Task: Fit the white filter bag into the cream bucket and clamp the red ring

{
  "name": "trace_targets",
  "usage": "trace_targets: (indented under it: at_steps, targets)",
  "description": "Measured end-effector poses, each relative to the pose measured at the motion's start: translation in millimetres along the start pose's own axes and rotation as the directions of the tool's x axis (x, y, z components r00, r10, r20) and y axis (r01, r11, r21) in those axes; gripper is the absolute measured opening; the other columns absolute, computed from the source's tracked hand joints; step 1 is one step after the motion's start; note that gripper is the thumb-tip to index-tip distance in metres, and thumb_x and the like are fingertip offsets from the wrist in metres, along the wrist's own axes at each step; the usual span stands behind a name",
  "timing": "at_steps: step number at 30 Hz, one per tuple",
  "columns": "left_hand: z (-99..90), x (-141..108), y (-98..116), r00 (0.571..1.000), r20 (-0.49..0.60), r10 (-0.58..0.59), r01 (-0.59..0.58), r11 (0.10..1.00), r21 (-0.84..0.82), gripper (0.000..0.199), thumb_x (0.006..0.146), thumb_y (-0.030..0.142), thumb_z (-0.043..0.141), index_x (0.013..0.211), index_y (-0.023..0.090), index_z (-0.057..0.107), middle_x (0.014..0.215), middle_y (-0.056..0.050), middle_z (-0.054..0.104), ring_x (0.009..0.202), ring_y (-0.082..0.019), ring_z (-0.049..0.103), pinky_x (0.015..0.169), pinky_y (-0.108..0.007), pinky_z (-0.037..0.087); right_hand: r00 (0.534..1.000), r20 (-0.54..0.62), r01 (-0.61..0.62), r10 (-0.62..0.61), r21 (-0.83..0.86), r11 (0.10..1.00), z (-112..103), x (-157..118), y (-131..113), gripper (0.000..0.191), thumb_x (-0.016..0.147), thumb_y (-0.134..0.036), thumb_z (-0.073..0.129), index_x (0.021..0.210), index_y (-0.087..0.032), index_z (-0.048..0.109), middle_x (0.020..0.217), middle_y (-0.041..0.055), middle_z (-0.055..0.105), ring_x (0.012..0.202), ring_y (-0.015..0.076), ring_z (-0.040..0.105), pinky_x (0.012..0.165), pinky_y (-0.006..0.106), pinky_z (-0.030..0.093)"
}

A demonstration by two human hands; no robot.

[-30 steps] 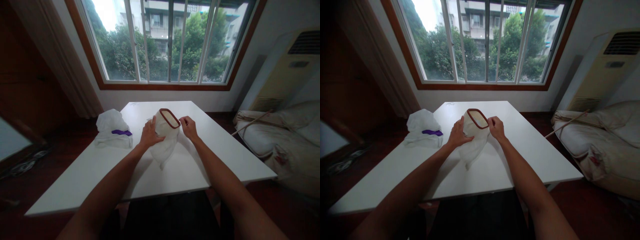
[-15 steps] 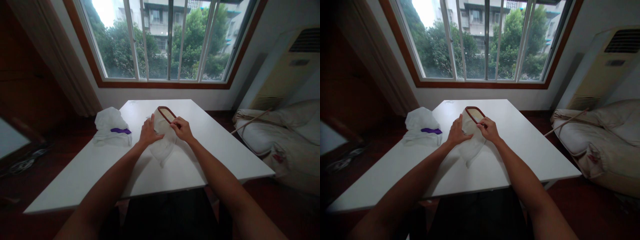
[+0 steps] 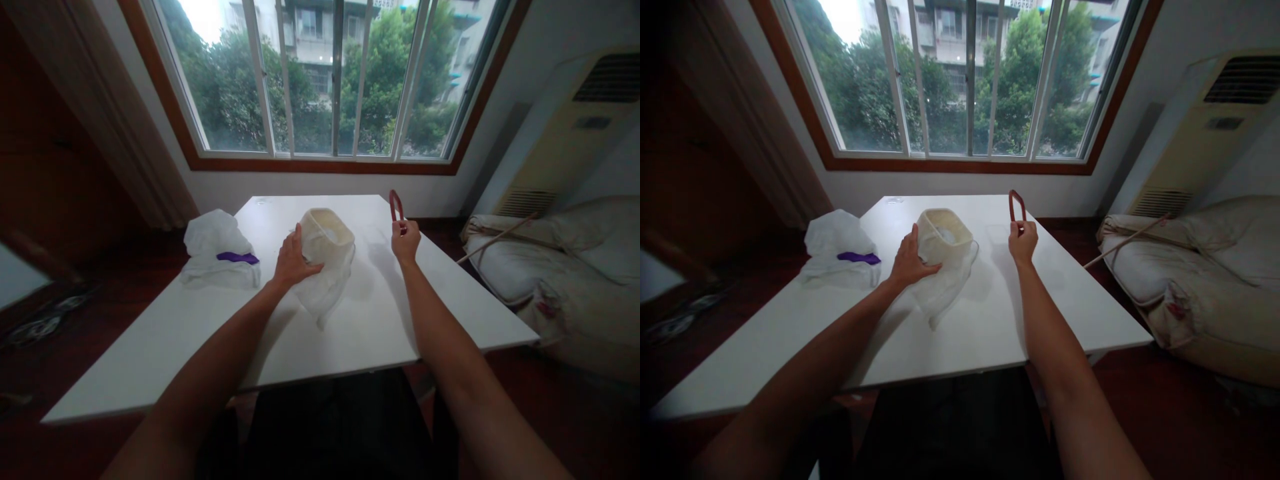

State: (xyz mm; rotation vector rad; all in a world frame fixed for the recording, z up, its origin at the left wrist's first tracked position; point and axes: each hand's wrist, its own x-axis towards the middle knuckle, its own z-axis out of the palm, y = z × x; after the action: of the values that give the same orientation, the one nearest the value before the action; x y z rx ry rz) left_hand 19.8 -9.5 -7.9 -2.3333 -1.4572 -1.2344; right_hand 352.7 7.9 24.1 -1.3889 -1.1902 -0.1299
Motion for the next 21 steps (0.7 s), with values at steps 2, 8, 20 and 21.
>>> trace_targets:
  at_steps: [2, 8, 20, 21]
  targets:
    - [0.2, -0.3, -1.5, 1.0, -0.008, -0.019, 0.019, 1.0, -0.019, 0.135, 0.059, 0.057, 0.081, 0.157, 0.019, -0.005, 0.151, -0.021, 0.033, 0.136, -0.041, 0.037, 0.109, -0.055, 0.036, 0.995, 0.077, -0.055, 0.065, -0.13, 0.99, 0.2, 1.0, 19.8, 0.02, 0.085, -0.03, 0.054, 0.086, -0.014, 0.067, 0.1, 0.0124, 0.063, 0.09, 0.0209, 0.058, 0.085, 0.032, 0.048]
    - [1.9, -2.2, -5.7, 0.994, -0.012, -0.113, 0.111, 0.99, -0.087, 0.138, 0.057, 0.059, 0.082, 0.157, 0.021, -0.005, 0.146, -0.02, 0.037, 0.133, -0.04, 0.04, 0.107, -0.055, 0.039, 0.942, 0.172, -0.195, 0.288, -0.418, 0.887, 6.2, -4.1, 62.9, 0.02, 0.082, -0.026, 0.058, 0.087, -0.014, 0.074, 0.112, 0.0175, 0.062, 0.095, 0.0255, 0.062, 0.09, 0.037, 0.049]
    - [15.4, -6.8, -20.9, 0.943, 0.062, -0.327, 0.331, 0.903, -0.275, 0.141, 0.057, 0.063, 0.082, 0.157, 0.019, -0.008, 0.149, -0.024, 0.034, 0.139, -0.039, 0.037, 0.109, -0.055, 0.037, 0.899, 0.176, -0.264, 0.401, -0.512, 0.817, 9.8, -4.6, 93.1, 0.028, 0.077, -0.02, 0.06, 0.1, -0.01, 0.072, 0.117, 0.0227, 0.058, 0.097, 0.029, 0.063, 0.084, 0.043, 0.051]
    - [17.6, -7.3, -22.3, 0.943, 0.057, -0.329, 0.33, 0.897, -0.293, 0.142, 0.056, 0.063, 0.082, 0.156, 0.019, -0.008, 0.149, -0.024, 0.033, 0.139, -0.039, 0.037, 0.11, -0.055, 0.036, 0.904, 0.176, -0.255, 0.391, -0.511, 0.821, 10.5, -3.5, 89.1, 0.032, 0.076, -0.019, 0.061, 0.105, -0.011, 0.071, 0.122, 0.0228, 0.055, 0.099, 0.0291, 0.062, 0.086, 0.042, 0.05]
